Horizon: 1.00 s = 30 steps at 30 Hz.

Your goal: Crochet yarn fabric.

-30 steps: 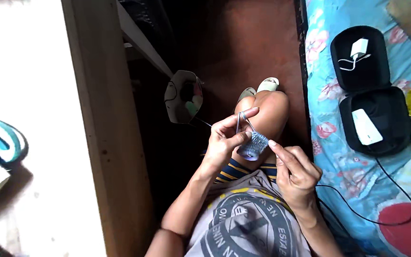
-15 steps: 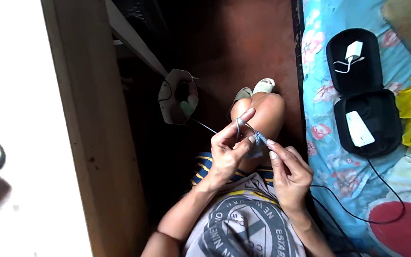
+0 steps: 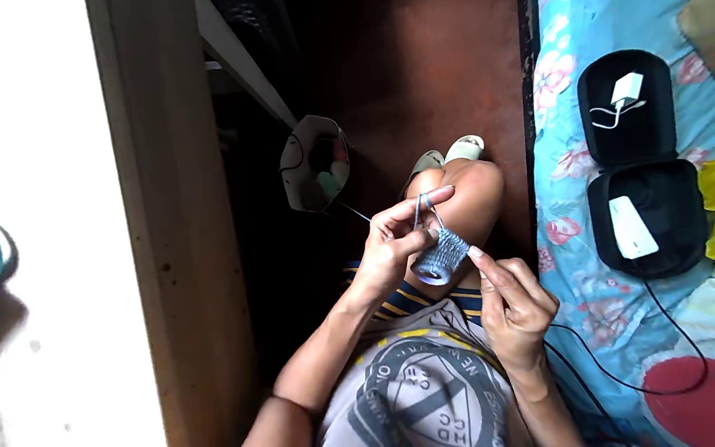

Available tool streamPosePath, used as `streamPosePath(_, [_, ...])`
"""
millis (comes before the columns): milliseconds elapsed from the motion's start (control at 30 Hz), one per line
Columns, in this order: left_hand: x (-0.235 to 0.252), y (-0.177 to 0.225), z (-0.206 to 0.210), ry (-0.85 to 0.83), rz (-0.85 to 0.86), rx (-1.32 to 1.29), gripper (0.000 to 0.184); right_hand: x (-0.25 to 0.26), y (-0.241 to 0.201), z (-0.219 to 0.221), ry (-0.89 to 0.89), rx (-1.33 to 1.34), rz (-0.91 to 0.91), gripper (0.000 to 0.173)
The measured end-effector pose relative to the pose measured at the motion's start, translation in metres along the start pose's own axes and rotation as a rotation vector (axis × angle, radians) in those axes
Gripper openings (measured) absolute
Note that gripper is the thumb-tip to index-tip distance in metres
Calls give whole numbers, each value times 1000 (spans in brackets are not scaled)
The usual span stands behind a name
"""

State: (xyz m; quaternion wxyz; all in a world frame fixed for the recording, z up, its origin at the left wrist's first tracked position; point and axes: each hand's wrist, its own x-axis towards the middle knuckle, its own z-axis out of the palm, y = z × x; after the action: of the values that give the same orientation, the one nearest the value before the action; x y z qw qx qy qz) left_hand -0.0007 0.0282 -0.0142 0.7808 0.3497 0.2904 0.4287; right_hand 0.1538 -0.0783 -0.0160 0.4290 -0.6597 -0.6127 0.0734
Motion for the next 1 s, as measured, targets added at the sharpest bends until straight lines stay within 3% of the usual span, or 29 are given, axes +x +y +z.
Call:
streamPosePath(233, [0,-2,1,5,-24,-45,44,2,5,-2,-67,334,150,21])
streamPosePath(800, [-2,-3,1,9,-25,24,46,2,10,0,-77,341,133,20])
streamPosePath(900, [-3,-3,1,2,-24,10,44,2,9,-2,-135,593,278,21])
streamPosePath(1000, [-4,-2,2,0,-32,-4,46,4,10,-2,-217,948,557,25])
